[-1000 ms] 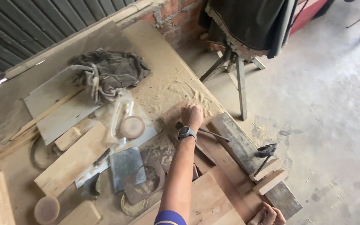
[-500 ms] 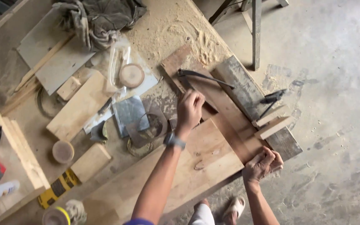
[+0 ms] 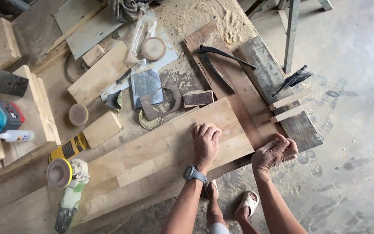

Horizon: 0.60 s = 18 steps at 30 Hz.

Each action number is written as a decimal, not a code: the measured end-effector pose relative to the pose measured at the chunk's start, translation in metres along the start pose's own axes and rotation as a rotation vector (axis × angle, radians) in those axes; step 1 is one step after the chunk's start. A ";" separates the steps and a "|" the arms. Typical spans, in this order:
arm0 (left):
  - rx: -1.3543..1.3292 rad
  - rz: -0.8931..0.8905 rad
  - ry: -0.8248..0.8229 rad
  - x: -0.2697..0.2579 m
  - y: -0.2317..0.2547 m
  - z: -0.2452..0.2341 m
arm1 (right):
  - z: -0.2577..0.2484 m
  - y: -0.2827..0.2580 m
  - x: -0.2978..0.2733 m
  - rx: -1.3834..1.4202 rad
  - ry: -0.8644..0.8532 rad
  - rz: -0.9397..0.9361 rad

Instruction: The person sands a wooden plank on a workbench using a handheld power sander. They pause to apply glue from a bottle to a specific spot on the wood, rub it in, and then resume sanding the surface.

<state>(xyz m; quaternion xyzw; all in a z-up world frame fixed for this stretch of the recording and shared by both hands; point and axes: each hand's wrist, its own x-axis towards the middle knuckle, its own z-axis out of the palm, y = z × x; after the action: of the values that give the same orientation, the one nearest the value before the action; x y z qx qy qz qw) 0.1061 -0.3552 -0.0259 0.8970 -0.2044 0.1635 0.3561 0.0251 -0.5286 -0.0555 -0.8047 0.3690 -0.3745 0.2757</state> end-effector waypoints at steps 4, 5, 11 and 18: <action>0.011 0.000 0.000 -0.001 0.004 -0.002 | 0.003 0.003 0.000 0.030 0.002 0.000; 0.015 0.001 0.005 -0.001 0.004 -0.001 | 0.003 0.003 0.000 0.032 0.003 0.000; -0.050 -0.155 -0.039 -0.001 -0.007 0.003 | -0.002 -0.007 0.003 0.055 -0.009 0.009; -0.035 -0.518 -0.247 0.040 0.016 -0.024 | -0.004 -0.009 0.004 0.053 -0.013 -0.017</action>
<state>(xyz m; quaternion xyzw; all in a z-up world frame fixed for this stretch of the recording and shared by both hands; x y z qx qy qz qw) 0.1298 -0.3589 0.0174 0.9262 -0.0132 -0.0470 0.3739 0.0270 -0.5272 -0.0454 -0.8026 0.3504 -0.3811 0.2962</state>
